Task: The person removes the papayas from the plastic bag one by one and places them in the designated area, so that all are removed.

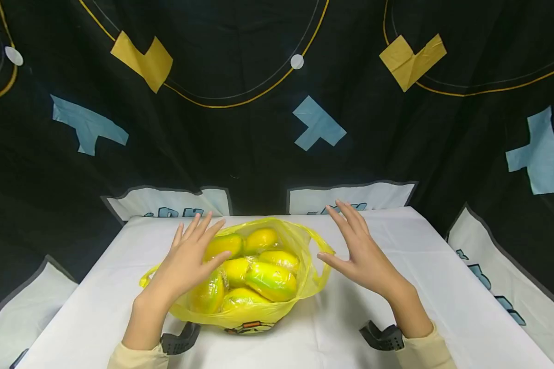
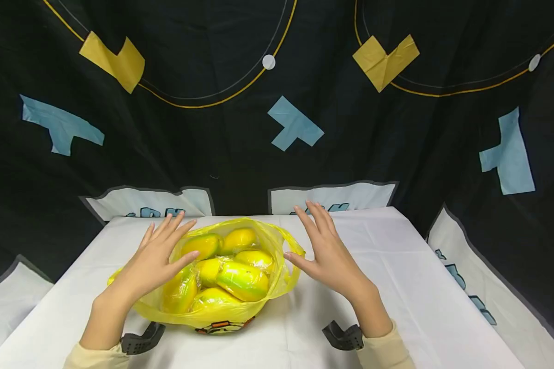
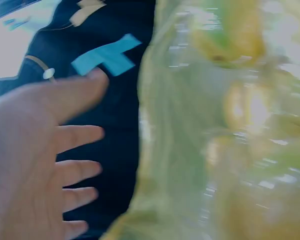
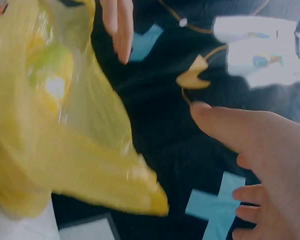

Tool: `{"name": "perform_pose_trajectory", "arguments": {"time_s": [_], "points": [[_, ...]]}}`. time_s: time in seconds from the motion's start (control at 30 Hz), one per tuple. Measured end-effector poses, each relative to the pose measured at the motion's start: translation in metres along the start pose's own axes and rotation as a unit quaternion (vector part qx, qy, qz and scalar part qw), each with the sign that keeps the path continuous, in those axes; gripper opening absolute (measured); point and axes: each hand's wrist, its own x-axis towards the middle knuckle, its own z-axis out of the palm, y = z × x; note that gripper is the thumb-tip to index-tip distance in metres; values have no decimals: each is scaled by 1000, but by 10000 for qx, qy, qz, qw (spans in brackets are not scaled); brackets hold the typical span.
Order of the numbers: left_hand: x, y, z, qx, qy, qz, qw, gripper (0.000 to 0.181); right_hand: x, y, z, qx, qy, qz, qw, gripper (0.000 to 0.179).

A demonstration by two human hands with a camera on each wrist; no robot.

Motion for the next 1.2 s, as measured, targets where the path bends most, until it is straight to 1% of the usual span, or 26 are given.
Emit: {"name": "perform_pose_trajectory", "arguments": {"time_s": [0.1,0.2,0.3,0.47,0.67,0.83,1.0,1.2], "points": [[3,1,-7,-290,-9,-91,9995,67,4,-10,-1,376,185,-263,9988,88],[4,0,-10,-492,-76,-156,9986,65,9,-21,0,543,204,-487,9971,84],[3,-1,-10,-539,-181,-153,9983,66,13,-29,5,603,13,-600,9964,83],[2,-3,-6,-501,-255,-95,9984,66,19,-38,19,654,-469,-770,9938,82],[2,-4,-3,-597,-372,-204,9973,64,25,-47,41,671,-932,-1130,9869,77],[2,-5,-1,-633,-422,-280,9967,63,25,-51,55,670,-1240,-1095,9839,74],[5,-9,0,-587,-413,-256,9971,60,25,-51,65,617,-1425,-1105,9817,74],[3,-18,-1,-667,-444,-237,9965,50,24,-47,75,601,-1639,-1103,9784,74]]}}
